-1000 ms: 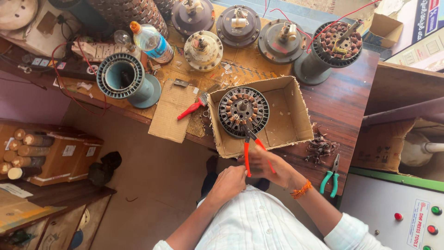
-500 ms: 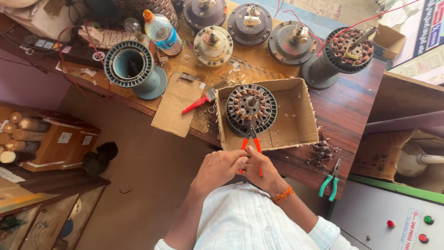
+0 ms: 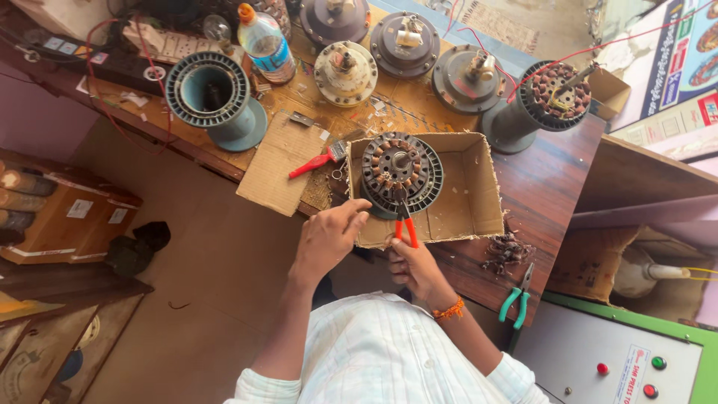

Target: The person uses pliers to pull and remove copper wire from the slots of a motor stator placed in a cardboard box. The person repeatedly rotates the stator to access different sections while extracting wire.

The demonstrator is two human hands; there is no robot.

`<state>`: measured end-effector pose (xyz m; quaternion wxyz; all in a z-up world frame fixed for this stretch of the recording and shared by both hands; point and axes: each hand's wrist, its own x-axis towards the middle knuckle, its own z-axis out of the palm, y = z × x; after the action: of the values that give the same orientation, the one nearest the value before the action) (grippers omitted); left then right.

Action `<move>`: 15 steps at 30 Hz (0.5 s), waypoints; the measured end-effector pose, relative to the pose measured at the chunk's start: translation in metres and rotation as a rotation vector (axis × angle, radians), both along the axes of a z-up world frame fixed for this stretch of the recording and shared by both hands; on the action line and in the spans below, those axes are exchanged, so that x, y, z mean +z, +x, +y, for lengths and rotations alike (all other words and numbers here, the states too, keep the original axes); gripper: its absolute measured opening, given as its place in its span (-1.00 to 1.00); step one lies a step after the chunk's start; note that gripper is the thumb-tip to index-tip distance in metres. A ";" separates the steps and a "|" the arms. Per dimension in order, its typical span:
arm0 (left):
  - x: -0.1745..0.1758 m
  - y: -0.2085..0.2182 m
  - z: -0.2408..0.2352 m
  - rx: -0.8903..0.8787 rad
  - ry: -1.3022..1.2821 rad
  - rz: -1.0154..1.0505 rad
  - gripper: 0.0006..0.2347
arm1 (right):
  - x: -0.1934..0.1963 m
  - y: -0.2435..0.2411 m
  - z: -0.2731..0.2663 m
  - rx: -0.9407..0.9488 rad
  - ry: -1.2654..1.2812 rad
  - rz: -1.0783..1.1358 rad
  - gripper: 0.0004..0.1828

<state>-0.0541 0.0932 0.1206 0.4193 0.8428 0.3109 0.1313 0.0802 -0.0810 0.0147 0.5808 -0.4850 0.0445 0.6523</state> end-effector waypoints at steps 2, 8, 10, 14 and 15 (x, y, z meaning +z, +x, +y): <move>-0.011 0.009 0.002 -0.008 0.030 -0.140 -0.81 | 0.003 0.006 0.005 0.042 -0.080 -0.156 -0.89; -0.063 0.076 0.058 0.236 -0.038 -0.115 -0.83 | 0.000 0.017 0.002 0.177 -0.009 -0.002 -0.83; -0.081 0.099 0.087 0.202 0.395 -0.269 -0.79 | 0.000 0.025 0.003 0.183 0.039 0.050 -0.81; -0.123 0.144 0.118 -0.137 0.366 -0.311 -0.69 | -0.008 0.036 -0.007 0.183 0.064 0.133 -0.84; -0.132 0.149 0.118 -0.138 0.191 -0.255 -0.65 | -0.010 0.039 -0.008 0.169 0.067 0.102 -0.84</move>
<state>0.0949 0.2115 -0.0115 0.3815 0.8746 0.1827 0.2368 0.1187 -0.0891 0.0042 0.5366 -0.4335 0.0110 0.7239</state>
